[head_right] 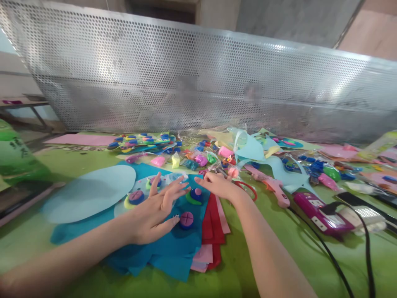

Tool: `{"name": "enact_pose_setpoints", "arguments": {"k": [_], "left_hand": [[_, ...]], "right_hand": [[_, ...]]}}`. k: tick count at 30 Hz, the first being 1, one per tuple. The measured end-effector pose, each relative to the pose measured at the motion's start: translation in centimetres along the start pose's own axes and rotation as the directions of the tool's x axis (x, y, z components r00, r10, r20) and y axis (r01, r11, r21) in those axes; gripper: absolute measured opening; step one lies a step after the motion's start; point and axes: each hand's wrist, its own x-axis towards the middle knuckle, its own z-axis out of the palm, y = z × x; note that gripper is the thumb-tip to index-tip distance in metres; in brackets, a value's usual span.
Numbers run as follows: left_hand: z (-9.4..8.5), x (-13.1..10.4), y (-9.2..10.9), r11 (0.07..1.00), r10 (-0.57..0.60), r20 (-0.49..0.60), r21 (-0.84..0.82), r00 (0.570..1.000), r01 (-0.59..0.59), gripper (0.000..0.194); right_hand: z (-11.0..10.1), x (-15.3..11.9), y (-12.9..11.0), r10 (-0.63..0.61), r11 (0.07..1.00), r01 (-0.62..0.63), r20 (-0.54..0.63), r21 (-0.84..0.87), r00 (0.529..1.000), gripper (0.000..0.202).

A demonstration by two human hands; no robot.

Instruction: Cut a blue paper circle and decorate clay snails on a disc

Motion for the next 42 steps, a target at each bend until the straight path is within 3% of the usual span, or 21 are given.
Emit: {"name": "enact_pose_setpoints", "arguments": {"k": [5, 10, 19, 25, 30, 35, 42], "left_hand": [[0.0, -0.4, -0.1, 0.999, -0.023, -0.069, 0.039, 0.997, 0.026, 0.056], [-0.1, -1.2, 0.0, 0.994, -0.084, -0.061, 0.058, 0.995, 0.087, 0.049], [0.4, -2.1, 0.6, 0.990, -0.136, -0.080, 0.018, 0.987, 0.138, 0.050], [2.6, -2.5, -0.4, 0.994, 0.009, -0.170, 0.105, 0.985, 0.009, 0.030], [4.7, -2.3, -1.0, 0.984, 0.011, -0.292, 0.172, 0.956, 0.041, 0.022], [4.0, -2.1, -0.6, 0.978, -0.107, -0.262, 0.145, 0.959, 0.149, 0.026], [4.5, -2.0, -1.4, 0.991, 0.026, -0.273, 0.136, 0.962, 0.012, 0.028]], "right_hand": [[0.5, 0.0, 0.1, -0.013, 0.999, 0.009, -0.088, -0.042, 0.996, 0.042], [2.0, 0.0, 0.3, -0.028, 0.996, 0.015, -0.169, -0.083, 0.985, 0.041], [2.9, 0.3, 0.4, -0.032, 0.997, 0.017, -0.191, -0.076, 0.981, 0.038], [3.5, 0.3, 0.3, -0.054, 0.983, 0.017, -0.197, -0.183, 0.979, 0.040], [4.0, 0.5, 0.6, -0.098, 0.959, 0.018, -0.273, -0.281, 0.957, 0.042], [4.1, 0.5, 0.6, -0.082, 0.950, -0.011, -0.284, -0.313, 0.955, 0.045], [4.6, 0.5, 0.6, -0.139, 0.932, 0.010, -0.333, -0.361, 0.933, 0.052]]}}
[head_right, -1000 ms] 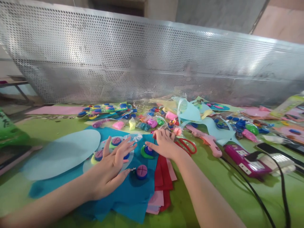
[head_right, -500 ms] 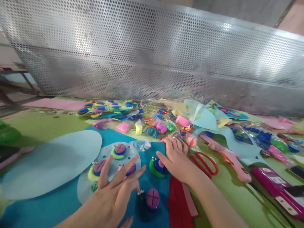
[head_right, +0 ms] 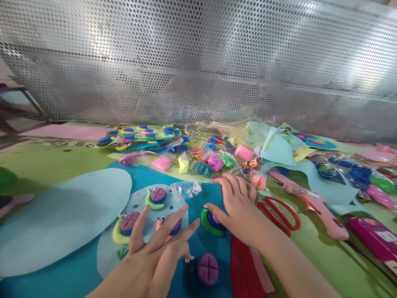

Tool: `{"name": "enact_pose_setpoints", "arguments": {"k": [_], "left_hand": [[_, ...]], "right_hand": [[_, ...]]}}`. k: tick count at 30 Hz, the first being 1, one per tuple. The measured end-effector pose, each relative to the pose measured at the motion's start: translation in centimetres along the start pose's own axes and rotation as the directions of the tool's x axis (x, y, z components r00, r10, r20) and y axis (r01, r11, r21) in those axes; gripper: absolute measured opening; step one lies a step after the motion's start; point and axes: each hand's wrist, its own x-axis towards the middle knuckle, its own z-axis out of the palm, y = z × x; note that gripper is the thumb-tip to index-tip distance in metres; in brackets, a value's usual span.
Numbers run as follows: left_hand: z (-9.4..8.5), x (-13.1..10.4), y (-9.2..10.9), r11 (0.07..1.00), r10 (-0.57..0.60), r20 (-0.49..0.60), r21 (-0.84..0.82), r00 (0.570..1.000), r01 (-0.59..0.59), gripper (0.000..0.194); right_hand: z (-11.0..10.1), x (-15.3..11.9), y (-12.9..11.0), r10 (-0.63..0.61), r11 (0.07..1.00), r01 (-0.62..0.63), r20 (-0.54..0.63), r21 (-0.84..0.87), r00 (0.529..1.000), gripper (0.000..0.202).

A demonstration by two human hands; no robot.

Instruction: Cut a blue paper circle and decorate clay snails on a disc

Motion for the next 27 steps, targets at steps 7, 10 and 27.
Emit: {"name": "enact_pose_setpoints", "arguments": {"k": [7, 10, 27], "left_hand": [[-1.9, 1.1, 0.0, 0.993, 0.083, 0.142, -0.094, 0.986, -0.070, 0.042], [-3.0, 2.0, 0.1, 0.986, 0.085, 0.235, -0.159, 0.968, -0.048, 0.055], [-3.8, 2.7, 1.1, 0.993, 0.025, 0.356, -0.114, 0.934, 0.017, 0.044]], "right_hand": [[-0.2, 0.1, -0.1, 0.040, 0.999, -0.040, 0.029, -0.018, 0.999, 0.065], [-0.4, 0.2, -0.2, 0.085, 0.996, -0.084, 0.072, -0.015, 0.994, 0.074], [-2.0, 0.4, 0.2, 0.170, 0.965, -0.218, 0.290, 0.143, 0.942, 0.082]]}}
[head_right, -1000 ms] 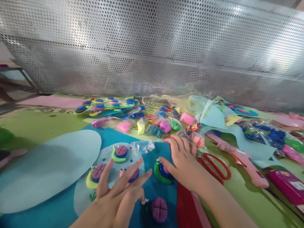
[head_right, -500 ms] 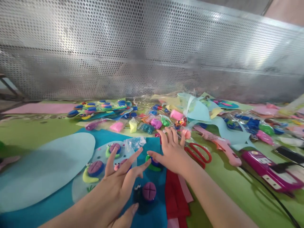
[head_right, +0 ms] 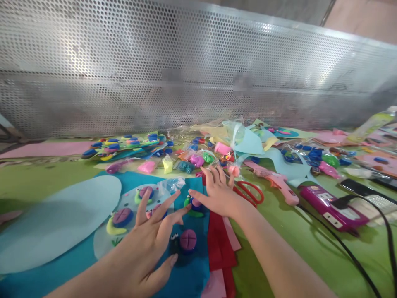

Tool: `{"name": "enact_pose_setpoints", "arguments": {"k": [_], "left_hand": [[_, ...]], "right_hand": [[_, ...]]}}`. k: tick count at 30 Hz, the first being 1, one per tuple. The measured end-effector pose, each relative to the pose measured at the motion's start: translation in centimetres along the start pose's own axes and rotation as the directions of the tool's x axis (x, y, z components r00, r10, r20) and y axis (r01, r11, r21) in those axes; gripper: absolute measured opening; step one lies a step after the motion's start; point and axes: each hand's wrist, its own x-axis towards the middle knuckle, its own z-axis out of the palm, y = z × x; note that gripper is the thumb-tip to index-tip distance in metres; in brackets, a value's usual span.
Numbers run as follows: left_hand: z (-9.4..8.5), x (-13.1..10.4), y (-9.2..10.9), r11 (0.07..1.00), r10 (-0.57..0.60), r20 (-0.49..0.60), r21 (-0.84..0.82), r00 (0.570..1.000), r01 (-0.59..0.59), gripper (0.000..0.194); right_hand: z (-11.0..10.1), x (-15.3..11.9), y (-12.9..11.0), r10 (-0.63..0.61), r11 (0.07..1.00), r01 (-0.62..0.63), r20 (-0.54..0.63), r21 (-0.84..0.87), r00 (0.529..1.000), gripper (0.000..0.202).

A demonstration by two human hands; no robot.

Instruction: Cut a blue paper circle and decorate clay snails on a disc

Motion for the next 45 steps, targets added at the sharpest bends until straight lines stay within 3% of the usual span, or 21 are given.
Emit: {"name": "enact_pose_setpoints", "arguments": {"k": [8, 17, 25, 31, 38, 41, 45], "left_hand": [[0.3, 0.0, -0.2, 0.997, -0.008, -0.028, -0.082, 1.000, 0.006, 0.047], [0.2, 0.1, 0.0, 0.998, -0.022, -0.044, -0.065, 0.999, 0.019, 0.039], [0.0, 0.0, -0.1, 0.999, 0.027, -0.049, 0.018, 0.998, -0.026, 0.043], [0.0, -0.1, -0.1, 0.999, 0.017, -0.081, 0.033, 0.997, -0.014, 0.040], [0.1, -0.2, 0.0, 0.999, 0.016, -0.109, 0.044, 0.994, -0.011, 0.039], [0.2, -0.2, 0.0, 1.000, -0.004, -0.126, 0.028, 0.992, 0.007, 0.038], [0.3, -0.3, 0.0, 0.995, -0.094, -0.193, 0.001, 0.977, 0.096, 0.028]], "right_hand": [[0.5, 0.0, 0.3, -0.028, 0.994, 0.029, 0.013, -0.101, 1.000, 0.096], [-0.2, -0.2, 0.0, -0.009, 0.999, 0.012, 0.064, -0.038, 0.998, 0.083], [0.1, -0.1, 0.0, 0.006, 0.996, 0.002, 0.091, -0.087, 0.996, 0.090], [-0.7, -0.1, 0.1, 0.072, 0.997, -0.076, 0.120, 0.031, 0.990, 0.084], [0.3, 0.1, 0.4, 0.033, 0.996, -0.028, 0.059, -0.079, 0.998, 0.086], [-0.4, -0.1, 0.2, 0.023, 0.997, -0.020, 0.049, -0.073, 0.999, 0.084], [-2.8, -0.9, -0.1, -0.027, 0.998, 0.028, -0.012, 0.052, 1.000, 0.063]]}}
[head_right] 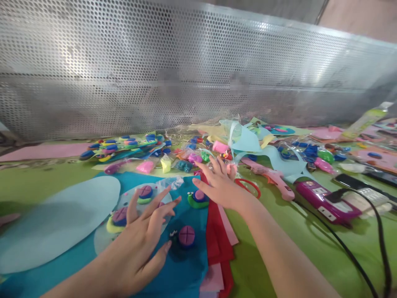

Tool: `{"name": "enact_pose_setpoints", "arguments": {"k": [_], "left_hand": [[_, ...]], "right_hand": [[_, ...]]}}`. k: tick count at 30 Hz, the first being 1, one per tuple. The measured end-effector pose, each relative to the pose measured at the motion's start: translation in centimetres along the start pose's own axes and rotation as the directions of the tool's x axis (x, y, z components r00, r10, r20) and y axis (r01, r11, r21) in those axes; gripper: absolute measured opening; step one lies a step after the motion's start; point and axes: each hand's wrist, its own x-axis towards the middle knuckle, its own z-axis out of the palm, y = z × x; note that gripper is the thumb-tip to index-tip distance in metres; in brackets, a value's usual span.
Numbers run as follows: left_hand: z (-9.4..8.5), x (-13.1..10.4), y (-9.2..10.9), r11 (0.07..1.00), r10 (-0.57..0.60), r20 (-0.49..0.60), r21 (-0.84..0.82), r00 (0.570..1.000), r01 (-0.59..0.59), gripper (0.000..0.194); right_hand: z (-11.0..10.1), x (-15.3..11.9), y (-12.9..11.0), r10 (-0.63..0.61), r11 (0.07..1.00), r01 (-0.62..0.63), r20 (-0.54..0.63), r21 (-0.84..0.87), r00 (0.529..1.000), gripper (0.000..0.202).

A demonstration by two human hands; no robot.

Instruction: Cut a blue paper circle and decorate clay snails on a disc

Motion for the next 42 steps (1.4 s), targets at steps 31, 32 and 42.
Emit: {"name": "enact_pose_setpoints", "arguments": {"k": [31, 32, 42], "left_hand": [[-1.4, -0.7, 0.5, 0.738, -0.424, -0.211, -0.644, 0.881, 0.202, 0.060], [-1.4, -0.6, 0.6, 0.690, -0.453, -0.200, -0.696, 0.869, 0.200, 0.061], [-0.9, 0.2, 1.1, 0.401, -0.544, -0.173, -0.913, 0.821, 0.074, 0.067]], "right_hand": [[-2.1, -2.0, -2.8, -0.097, 0.599, 0.027, 0.038, 0.800, 0.995, 0.031], [-1.9, -2.1, -3.1, -0.084, 0.525, 0.017, 0.032, 0.851, 0.996, 0.033], [-0.5, -3.4, -4.8, -0.086, 0.237, -0.040, 0.062, 0.971, 0.994, 0.034]]}}
